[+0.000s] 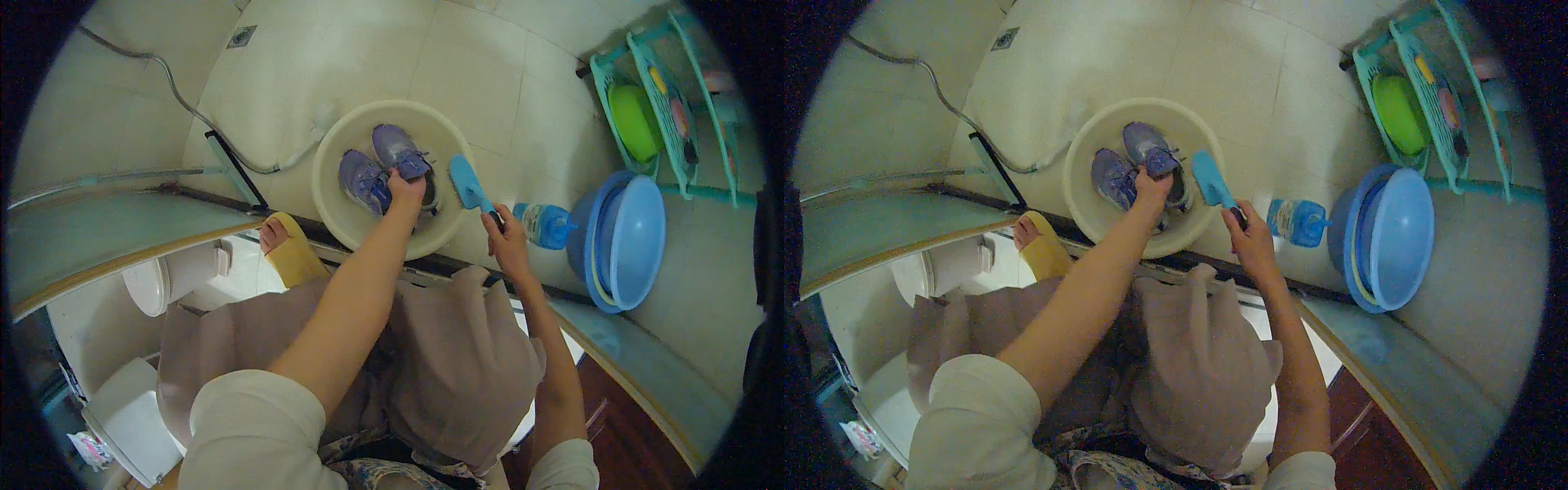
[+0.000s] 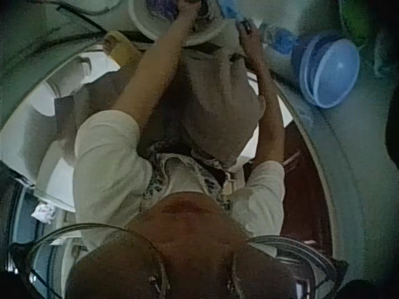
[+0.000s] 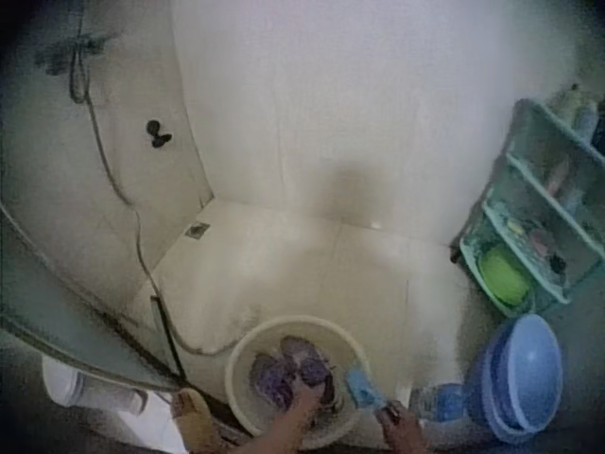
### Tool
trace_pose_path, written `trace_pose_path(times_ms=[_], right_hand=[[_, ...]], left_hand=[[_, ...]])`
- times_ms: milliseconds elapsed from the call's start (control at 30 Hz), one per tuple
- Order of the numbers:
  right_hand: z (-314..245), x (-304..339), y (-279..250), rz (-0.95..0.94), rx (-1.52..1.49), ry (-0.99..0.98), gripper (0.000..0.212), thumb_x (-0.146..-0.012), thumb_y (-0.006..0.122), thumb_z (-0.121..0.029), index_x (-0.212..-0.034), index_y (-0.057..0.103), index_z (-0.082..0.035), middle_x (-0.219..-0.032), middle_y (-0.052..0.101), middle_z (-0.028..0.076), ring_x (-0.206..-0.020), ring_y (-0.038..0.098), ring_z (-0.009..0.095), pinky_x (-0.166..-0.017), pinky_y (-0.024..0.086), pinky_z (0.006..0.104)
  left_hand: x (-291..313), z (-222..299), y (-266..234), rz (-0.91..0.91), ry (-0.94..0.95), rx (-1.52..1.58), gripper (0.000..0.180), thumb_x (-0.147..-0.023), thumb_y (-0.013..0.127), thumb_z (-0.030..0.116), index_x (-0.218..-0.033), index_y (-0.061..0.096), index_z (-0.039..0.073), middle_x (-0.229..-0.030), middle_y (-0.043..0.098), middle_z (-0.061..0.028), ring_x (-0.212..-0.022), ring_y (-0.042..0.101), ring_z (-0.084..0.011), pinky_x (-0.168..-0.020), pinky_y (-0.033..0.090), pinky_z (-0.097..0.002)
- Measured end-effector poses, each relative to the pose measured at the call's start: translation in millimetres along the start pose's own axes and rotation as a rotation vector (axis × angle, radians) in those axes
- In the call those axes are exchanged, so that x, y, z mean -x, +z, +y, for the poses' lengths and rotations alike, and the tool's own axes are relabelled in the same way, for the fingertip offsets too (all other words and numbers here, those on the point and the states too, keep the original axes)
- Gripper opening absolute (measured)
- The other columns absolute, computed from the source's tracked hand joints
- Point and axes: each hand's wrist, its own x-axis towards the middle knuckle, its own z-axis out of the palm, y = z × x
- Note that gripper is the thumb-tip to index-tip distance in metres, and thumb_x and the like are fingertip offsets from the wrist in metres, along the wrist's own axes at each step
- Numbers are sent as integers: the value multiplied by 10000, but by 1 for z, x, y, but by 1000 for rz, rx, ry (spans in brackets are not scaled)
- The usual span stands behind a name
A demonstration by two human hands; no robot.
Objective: The person sits on the bathroom floor and scrubs a pair of purple and white sneakers with a blue brush in a white basin. They repeatedly dip the shoes in water, scrub the uppers, soles, and laces, and rinse them.
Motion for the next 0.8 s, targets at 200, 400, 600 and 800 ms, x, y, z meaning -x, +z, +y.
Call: trace_pose_path(times_ms=[200,400,600,800], right_hand=[[-10,2,-22,86,218,-182,316,-846,563,-249,-1129,516,-119,-600,530,77,-466,508,185,-470,426,318],[-74,2,-35,552,650,-614,497,-813,581,-200,-1276,425,-291,-682,567,58,-541,564,246,-509,462,365],[-100,23,-8,493,785,-858,541,-800,585,-247,-1291,386,-355,-623,530,63,-509,570,232,-447,463,374],[-148,45,-22,685,739,-839,522,-821,560,-277,-1299,364,-345,-568,526,55,-481,559,218,-429,450,350]], left_hand=[[100,-24,95,-255,-280,-81,364,-943,340,328,-1174,459,73,-1150,532,-93,-1027,520,-243,-926,401,-393],[172,2,179,-495,-383,-319,395,-950,300,333,-1172,439,37,-1157,524,-113,-1048,510,-253,-937,387,-400],[208,70,235,-423,-399,-489,458,-948,246,357,-1220,399,22,-1225,478,-145,-1114,469,-301,-995,332,-455],[260,115,284,-535,-369,-766,500,-946,222,376,-1255,361,10,-1254,449,-170,-1157,435,-313,-1007,316,-444]])
